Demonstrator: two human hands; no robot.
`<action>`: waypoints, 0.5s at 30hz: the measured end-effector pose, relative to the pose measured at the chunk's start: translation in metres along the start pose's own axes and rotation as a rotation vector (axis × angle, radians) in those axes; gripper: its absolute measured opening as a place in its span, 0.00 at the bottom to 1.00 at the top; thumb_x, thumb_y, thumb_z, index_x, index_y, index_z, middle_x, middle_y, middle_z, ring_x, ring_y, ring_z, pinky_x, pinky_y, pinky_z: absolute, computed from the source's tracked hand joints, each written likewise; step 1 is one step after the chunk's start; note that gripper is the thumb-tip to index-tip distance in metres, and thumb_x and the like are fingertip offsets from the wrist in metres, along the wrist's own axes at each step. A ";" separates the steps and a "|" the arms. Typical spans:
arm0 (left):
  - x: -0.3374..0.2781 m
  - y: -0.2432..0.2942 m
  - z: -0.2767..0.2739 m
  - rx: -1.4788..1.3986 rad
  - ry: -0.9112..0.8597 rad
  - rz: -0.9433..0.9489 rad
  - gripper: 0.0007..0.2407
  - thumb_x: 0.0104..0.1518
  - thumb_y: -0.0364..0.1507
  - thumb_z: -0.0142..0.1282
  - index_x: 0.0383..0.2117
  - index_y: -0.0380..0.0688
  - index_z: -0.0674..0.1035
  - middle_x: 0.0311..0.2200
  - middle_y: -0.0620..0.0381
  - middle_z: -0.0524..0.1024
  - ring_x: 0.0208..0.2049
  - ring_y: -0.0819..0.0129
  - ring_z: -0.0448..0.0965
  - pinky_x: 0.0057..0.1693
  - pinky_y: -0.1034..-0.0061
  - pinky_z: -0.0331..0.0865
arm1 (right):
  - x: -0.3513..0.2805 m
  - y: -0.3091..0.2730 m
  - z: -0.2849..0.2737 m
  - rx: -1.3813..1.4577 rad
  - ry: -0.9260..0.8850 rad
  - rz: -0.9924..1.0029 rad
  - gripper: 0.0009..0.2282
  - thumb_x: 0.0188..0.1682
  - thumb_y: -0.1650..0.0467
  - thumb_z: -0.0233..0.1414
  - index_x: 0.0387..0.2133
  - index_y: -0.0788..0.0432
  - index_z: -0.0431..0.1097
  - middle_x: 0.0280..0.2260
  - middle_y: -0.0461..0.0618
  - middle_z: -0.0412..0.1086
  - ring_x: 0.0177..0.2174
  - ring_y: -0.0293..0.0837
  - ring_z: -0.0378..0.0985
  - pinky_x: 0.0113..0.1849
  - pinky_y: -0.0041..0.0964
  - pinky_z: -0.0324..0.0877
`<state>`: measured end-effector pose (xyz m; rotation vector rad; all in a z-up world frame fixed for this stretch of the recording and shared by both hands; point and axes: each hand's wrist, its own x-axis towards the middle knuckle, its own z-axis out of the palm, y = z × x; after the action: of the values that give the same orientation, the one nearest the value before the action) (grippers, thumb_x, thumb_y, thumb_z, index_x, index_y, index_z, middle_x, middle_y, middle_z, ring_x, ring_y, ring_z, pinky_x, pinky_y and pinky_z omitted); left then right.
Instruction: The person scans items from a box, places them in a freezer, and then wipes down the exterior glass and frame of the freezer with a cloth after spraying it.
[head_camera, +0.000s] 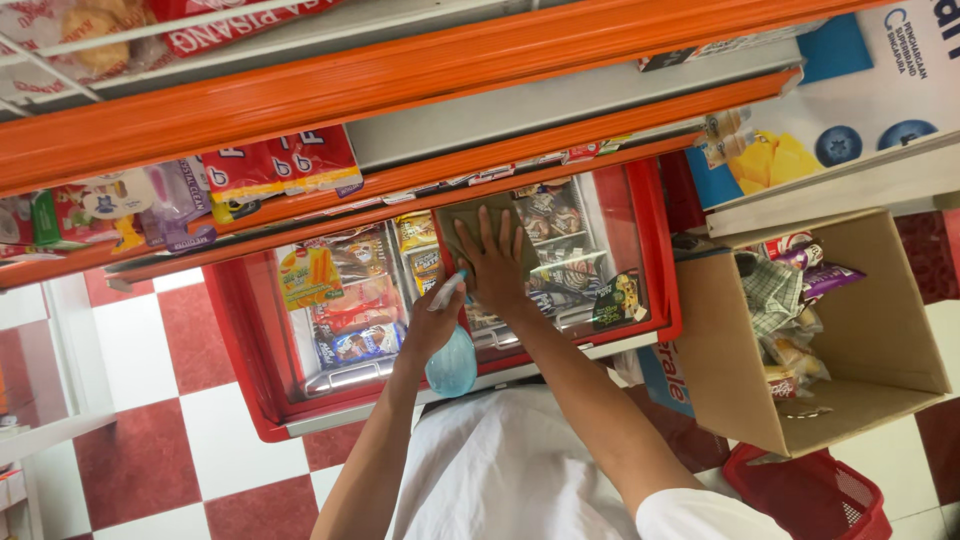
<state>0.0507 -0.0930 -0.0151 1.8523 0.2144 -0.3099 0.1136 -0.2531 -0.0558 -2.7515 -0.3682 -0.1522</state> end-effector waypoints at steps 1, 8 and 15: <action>-0.001 0.004 0.002 0.045 -0.004 -0.025 0.23 0.62 0.46 0.50 0.56 0.43 0.76 0.37 0.49 0.82 0.42 0.64 0.82 0.51 0.72 0.72 | -0.004 0.004 -0.006 0.018 -0.021 -0.137 0.29 0.57 0.57 0.48 0.73 0.41 0.50 0.74 0.57 0.34 0.71 0.70 0.31 0.66 0.73 0.31; -0.021 0.034 0.037 0.608 0.225 0.494 0.13 0.59 0.39 0.58 0.41 0.47 0.85 0.63 0.22 0.67 0.63 0.32 0.63 0.58 0.53 0.60 | -0.008 0.137 -0.072 0.021 -0.125 -0.154 0.30 0.51 0.55 0.51 0.68 0.40 0.54 0.72 0.57 0.37 0.69 0.64 0.34 0.64 0.70 0.34; -0.027 0.056 0.081 0.308 0.050 0.354 0.13 0.62 0.37 0.57 0.41 0.39 0.80 0.61 0.32 0.69 0.62 0.39 0.70 0.61 0.59 0.70 | -0.049 0.177 -0.086 0.123 -0.023 0.072 0.27 0.59 0.60 0.45 0.72 0.49 0.52 0.73 0.61 0.35 0.70 0.69 0.34 0.65 0.71 0.37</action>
<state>0.0338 -0.1872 0.0216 2.1599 -0.1362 -0.0508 0.1098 -0.4553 -0.0431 -2.6421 -0.2745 -0.0765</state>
